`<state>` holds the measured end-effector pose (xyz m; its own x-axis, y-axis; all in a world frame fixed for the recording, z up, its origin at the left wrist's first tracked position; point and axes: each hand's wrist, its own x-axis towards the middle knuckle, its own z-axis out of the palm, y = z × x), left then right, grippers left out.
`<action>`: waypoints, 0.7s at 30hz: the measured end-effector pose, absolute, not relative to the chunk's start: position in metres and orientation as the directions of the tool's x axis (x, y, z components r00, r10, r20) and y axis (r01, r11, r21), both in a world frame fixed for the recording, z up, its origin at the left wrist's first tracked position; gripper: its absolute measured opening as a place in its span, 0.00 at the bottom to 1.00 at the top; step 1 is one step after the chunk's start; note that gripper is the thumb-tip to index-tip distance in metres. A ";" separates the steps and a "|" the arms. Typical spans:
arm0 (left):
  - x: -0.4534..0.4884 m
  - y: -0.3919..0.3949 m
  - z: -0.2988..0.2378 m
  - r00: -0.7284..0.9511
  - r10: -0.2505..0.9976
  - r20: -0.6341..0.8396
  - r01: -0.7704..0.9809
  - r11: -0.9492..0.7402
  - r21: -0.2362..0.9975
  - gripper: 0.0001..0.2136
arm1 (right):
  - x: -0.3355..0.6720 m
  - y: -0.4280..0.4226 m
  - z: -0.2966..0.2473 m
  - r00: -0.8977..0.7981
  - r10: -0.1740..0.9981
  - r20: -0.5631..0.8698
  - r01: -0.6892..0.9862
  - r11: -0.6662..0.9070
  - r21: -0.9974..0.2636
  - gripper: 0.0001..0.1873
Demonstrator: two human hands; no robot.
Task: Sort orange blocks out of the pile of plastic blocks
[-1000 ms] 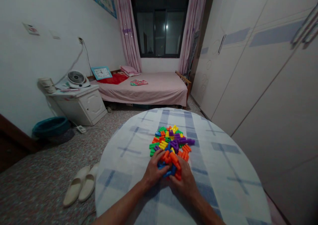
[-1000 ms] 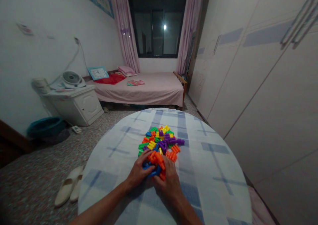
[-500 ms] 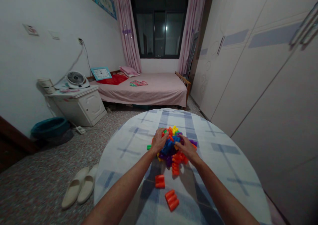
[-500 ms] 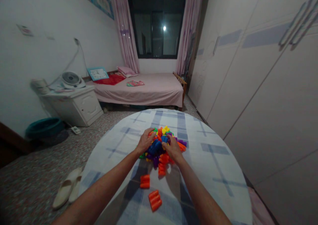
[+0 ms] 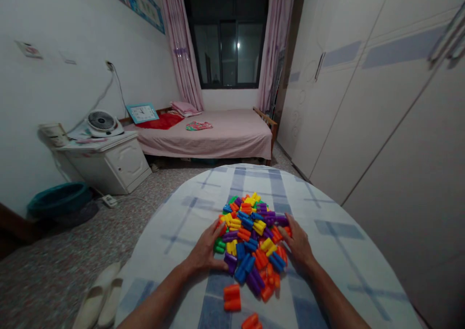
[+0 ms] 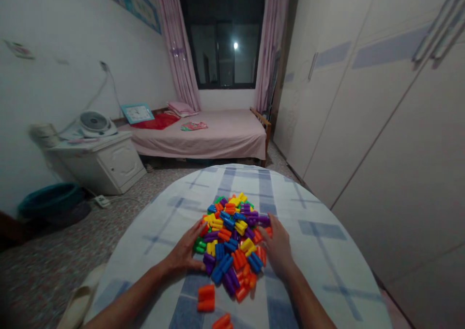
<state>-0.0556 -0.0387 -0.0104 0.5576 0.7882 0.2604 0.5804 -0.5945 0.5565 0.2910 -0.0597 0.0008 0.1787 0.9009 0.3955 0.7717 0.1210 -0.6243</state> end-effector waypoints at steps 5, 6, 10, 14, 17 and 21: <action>-0.021 -0.038 -0.009 0.542 0.788 0.292 0.549 -0.596 0.587 0.55 | 0.256 -0.058 -0.003 0.053 0.923 0.380 0.785 0.197 -0.587 0.31; -0.015 -0.039 -0.007 0.529 0.793 0.304 0.541 -0.590 0.599 0.54 | 0.250 -0.059 -0.003 0.050 0.920 0.390 0.785 0.205 -0.584 0.31; 0.007 -0.042 0.001 0.441 0.824 0.357 0.506 -0.556 0.659 0.49 | 0.233 -0.065 0.001 0.081 0.907 0.413 0.750 0.218 -0.625 0.30; 0.033 -0.043 0.006 0.304 0.887 0.349 0.484 -0.459 0.745 0.40 | 0.211 -0.066 0.011 0.160 0.927 0.338 0.556 0.199 -0.807 0.28; 0.053 -0.041 0.016 0.208 0.916 0.344 0.452 -0.402 0.796 0.30 | 0.193 -0.061 0.022 0.240 0.956 0.166 0.307 0.087 -0.948 0.26; 0.067 -0.032 0.046 0.108 0.946 0.307 0.438 -0.322 0.839 0.19 | 0.179 -0.050 0.046 0.231 0.973 -0.013 -0.022 -0.008 -1.000 0.24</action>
<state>0.0669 -0.0317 0.0463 0.1078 0.9457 0.3066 0.4379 -0.3220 0.8394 0.1789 -0.0504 0.0464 0.2315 0.9728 -0.0129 -0.0225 -0.0079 -0.9997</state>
